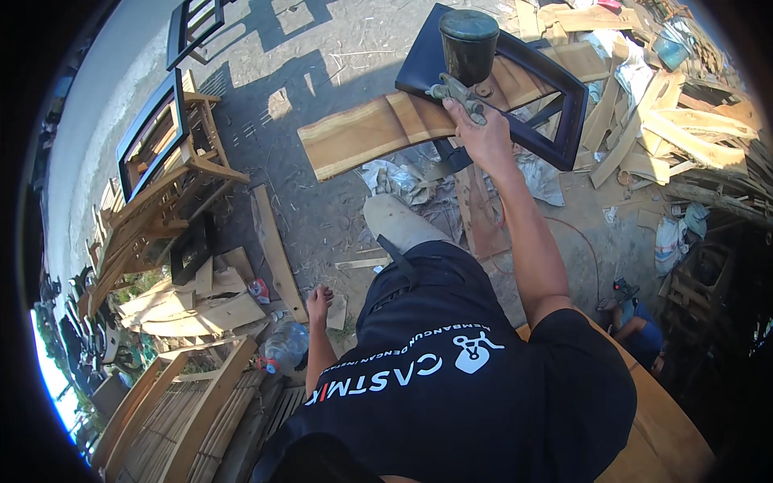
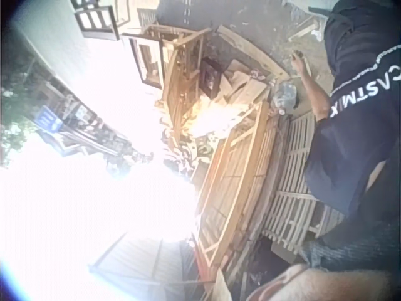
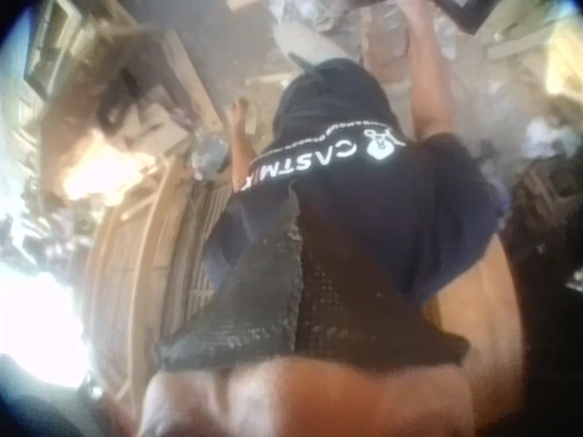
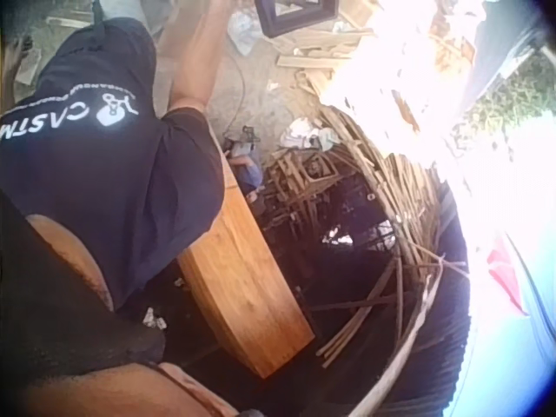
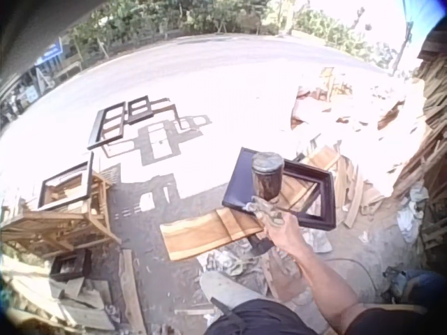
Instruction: The person sprays a dark finish onto window frames using a spray gun. The person moves around the frames to coat different sides and edges in an outdoor workshop.
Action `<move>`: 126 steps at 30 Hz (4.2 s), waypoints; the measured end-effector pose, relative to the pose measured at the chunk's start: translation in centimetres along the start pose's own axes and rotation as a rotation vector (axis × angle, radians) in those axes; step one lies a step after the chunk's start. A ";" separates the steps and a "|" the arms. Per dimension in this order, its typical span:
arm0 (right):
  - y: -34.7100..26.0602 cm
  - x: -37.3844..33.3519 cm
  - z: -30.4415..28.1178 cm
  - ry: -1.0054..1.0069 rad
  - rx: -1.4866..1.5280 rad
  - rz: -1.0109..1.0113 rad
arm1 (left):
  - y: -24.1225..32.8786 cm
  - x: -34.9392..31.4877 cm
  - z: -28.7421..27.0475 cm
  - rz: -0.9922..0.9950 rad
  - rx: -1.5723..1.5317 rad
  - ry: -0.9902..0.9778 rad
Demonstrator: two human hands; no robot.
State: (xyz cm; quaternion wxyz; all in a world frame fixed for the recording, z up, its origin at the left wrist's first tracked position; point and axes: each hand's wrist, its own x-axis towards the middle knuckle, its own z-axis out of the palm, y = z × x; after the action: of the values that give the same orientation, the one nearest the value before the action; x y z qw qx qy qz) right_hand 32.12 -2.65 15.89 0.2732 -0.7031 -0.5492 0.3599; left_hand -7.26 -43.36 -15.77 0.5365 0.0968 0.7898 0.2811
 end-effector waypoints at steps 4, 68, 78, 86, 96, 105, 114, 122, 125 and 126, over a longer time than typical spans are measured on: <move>0.4 -2.0 3.9 0.108 0.036 -0.089 | 10.5 8.0 -3.9 0.158 0.130 -0.010; -16.2 29.5 16.7 1.115 -0.152 0.841 | 86.9 64.3 5.4 0.352 1.235 -0.883; -21.7 22.9 21.9 1.214 -0.275 1.257 | 95.5 69.0 11.4 0.359 1.332 -0.927; -23.6 21.1 26.4 1.404 -0.108 1.292 | 95.6 66.4 16.7 0.276 1.343 -1.049; -20.7 28.7 23.0 1.333 0.042 1.069 | 97.0 65.4 19.3 0.339 1.288 -1.095; -20.9 33.7 19.5 1.215 0.130 0.921 | 96.9 67.7 14.5 0.244 1.301 -1.000; -19.6 31.1 20.3 1.347 -0.178 1.120 | 96.3 68.0 15.1 0.261 1.314 -1.006; -21.6 29.8 21.6 1.376 -0.078 1.135 | 97.0 67.0 17.5 0.274 1.363 -1.080; -21.0 30.9 21.4 1.388 0.012 1.085 | 97.2 66.6 18.7 0.351 1.392 -1.102; -20.8 31.3 21.3 1.384 0.038 1.057 | 97.2 66.3 19.1 0.398 1.414 -1.111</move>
State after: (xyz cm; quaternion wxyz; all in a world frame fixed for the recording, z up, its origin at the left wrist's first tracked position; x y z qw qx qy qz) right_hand 7.26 32.55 13.03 0.3543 -0.9220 0.1445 -0.0595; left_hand -31.37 73.32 -20.17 0.5963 0.6575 0.3753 -0.2669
